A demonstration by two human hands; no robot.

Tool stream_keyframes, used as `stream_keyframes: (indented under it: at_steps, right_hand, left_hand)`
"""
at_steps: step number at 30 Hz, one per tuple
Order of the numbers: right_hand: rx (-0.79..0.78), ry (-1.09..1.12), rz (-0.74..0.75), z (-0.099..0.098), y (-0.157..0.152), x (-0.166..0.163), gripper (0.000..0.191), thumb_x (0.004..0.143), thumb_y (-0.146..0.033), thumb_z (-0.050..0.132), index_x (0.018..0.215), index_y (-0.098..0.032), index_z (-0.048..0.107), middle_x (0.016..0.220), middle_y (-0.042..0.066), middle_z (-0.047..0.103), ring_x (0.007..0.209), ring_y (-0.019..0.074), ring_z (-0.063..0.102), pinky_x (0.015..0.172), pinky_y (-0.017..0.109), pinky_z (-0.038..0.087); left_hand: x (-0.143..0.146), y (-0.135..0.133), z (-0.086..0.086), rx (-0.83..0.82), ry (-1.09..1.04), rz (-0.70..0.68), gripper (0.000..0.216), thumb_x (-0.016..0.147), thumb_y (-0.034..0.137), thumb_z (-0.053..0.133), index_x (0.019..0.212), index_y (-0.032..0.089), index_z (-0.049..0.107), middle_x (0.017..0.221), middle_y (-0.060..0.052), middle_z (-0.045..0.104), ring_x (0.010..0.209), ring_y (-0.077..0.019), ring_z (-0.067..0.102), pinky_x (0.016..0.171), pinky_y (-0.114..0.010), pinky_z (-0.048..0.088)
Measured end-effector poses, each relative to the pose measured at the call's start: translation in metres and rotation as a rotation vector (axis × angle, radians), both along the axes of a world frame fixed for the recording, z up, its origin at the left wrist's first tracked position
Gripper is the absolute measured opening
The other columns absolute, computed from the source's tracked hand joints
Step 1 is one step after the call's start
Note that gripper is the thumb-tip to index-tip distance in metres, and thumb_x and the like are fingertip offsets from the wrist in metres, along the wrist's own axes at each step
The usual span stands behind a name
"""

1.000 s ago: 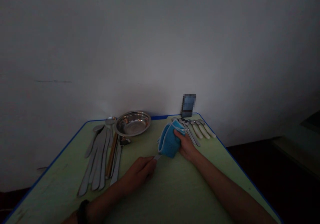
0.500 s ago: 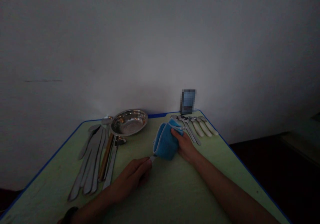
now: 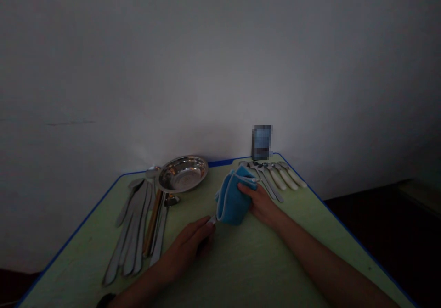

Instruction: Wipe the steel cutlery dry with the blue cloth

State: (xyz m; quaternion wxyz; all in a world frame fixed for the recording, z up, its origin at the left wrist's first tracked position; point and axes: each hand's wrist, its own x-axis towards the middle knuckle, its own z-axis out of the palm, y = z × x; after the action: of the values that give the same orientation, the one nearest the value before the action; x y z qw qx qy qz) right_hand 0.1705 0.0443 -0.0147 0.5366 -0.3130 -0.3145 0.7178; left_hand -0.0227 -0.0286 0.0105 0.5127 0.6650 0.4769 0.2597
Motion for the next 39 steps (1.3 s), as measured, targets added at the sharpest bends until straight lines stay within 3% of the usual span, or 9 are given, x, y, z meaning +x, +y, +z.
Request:
stream_keyframes:
  at_steps: [6, 11, 14, 18, 22, 28, 32, 36, 39]
  right_hand:
    - [-0.062, 0.027, -0.065, -0.001, 0.002, -0.002, 0.032, 0.066, -0.036, 0.068, 0.094, -0.021, 0.062, 0.087, 0.001, 0.07, 0.09, 0.0183, 0.063, 0.084, 0.035, 0.047]
    - [-0.097, 0.036, -0.131, -0.001, 0.003, -0.004, 0.029, 0.072, -0.043, 0.062, 0.094, -0.024, 0.061, 0.093, 0.0, 0.069, 0.093, 0.0172, 0.062, 0.082, 0.033, 0.049]
    - [-0.112, 0.044, -0.127, 0.001, 0.003, -0.004, 0.026, 0.072, -0.039, 0.063, 0.092, -0.022, 0.061, 0.089, 0.001, 0.07, 0.091, 0.0171, 0.063, 0.08, 0.032, 0.05]
    - [-0.123, 0.045, -0.118, 0.0, 0.004, -0.003, 0.021, 0.069, -0.029, 0.066, 0.087, -0.019, 0.062, 0.081, 0.001, 0.071, 0.086, 0.0179, 0.064, 0.078, 0.032, 0.051]
    - [-0.12, 0.049, -0.131, -0.001, 0.006, -0.002, 0.021, 0.069, -0.031, 0.067, 0.085, -0.019, 0.062, 0.078, 0.002, 0.071, 0.083, 0.0188, 0.065, 0.076, 0.034, 0.052]
    - [-0.148, 0.044, -0.152, 0.001, 0.004, -0.003, 0.025, 0.069, -0.037, 0.066, 0.087, -0.02, 0.061, 0.082, 0.002, 0.07, 0.083, 0.0181, 0.064, 0.076, 0.034, 0.051]
    - [-0.032, -0.076, -0.104, -0.003, 0.003, -0.003, 0.027, 0.068, -0.038, 0.066, 0.088, -0.02, 0.062, 0.083, 0.001, 0.069, 0.083, 0.0181, 0.063, 0.078, 0.034, 0.049]
    - [0.154, -0.294, -0.148, -0.012, 0.003, -0.002, 0.03, 0.067, -0.039, 0.067, 0.089, -0.02, 0.063, 0.087, 0.001, 0.068, 0.082, 0.0181, 0.062, 0.079, 0.034, 0.047]
    - [0.174, -0.342, -0.172, -0.015, 0.003, -0.002, 0.032, 0.066, -0.04, 0.067, 0.091, -0.02, 0.063, 0.088, 0.002, 0.068, 0.083, 0.0197, 0.061, 0.079, 0.035, 0.046]
  left_hand:
    - [-0.001, 0.002, -0.01, -0.004, 0.055, 0.002, 0.037, 0.089, 0.042, 0.034, 0.062, 0.019, 0.045, 0.055, 0.005, 0.043, 0.051, -0.011, 0.04, 0.053, -0.023, 0.034]
    - [0.002, -0.001, -0.006, 0.007, 0.048, 0.063, 0.036, 0.088, 0.043, 0.036, 0.063, 0.019, 0.046, 0.055, 0.005, 0.044, 0.052, -0.0112, 0.041, 0.053, -0.022, 0.034]
    - [0.004, -0.002, -0.006, -0.039, -0.017, 0.077, 0.035, 0.088, 0.044, 0.037, 0.066, 0.018, 0.047, 0.056, 0.005, 0.043, 0.052, -0.0107, 0.04, 0.051, -0.021, 0.034]
    - [0.002, 0.001, -0.014, -0.041, -0.116, 0.096, 0.029, 0.089, 0.043, 0.035, 0.085, 0.019, 0.05, 0.056, 0.007, 0.042, 0.049, -0.009, 0.037, 0.045, -0.019, 0.03]
    - [-0.001, 0.002, -0.013, -0.057, -0.152, 0.015, 0.029, 0.09, 0.039, 0.032, 0.084, 0.019, 0.051, 0.051, 0.008, 0.04, 0.044, -0.0082, 0.032, 0.042, -0.018, 0.026]
    - [-0.002, -0.002, -0.001, 0.093, 0.095, -0.167, 0.029, 0.086, 0.042, 0.042, 0.079, 0.019, 0.059, 0.059, 0.005, 0.046, 0.056, -0.0109, 0.042, 0.051, -0.019, 0.032]
    - [-0.001, -0.002, -0.003, 0.124, 0.179, -0.233, 0.032, 0.087, 0.041, 0.04, 0.072, 0.018, 0.056, 0.061, 0.004, 0.046, 0.057, -0.0111, 0.042, 0.05, -0.019, 0.031]
    - [0.001, -0.001, -0.004, 0.114, 0.216, -0.237, 0.033, 0.088, 0.041, 0.037, 0.07, 0.017, 0.051, 0.061, 0.005, 0.041, 0.056, -0.0103, 0.04, 0.049, -0.019, 0.03]
    - [0.002, -0.001, -0.003, 0.123, 0.243, -0.214, 0.033, 0.088, 0.041, 0.036, 0.068, 0.018, 0.047, 0.06, 0.006, 0.039, 0.055, -0.01, 0.04, 0.049, -0.02, 0.03]
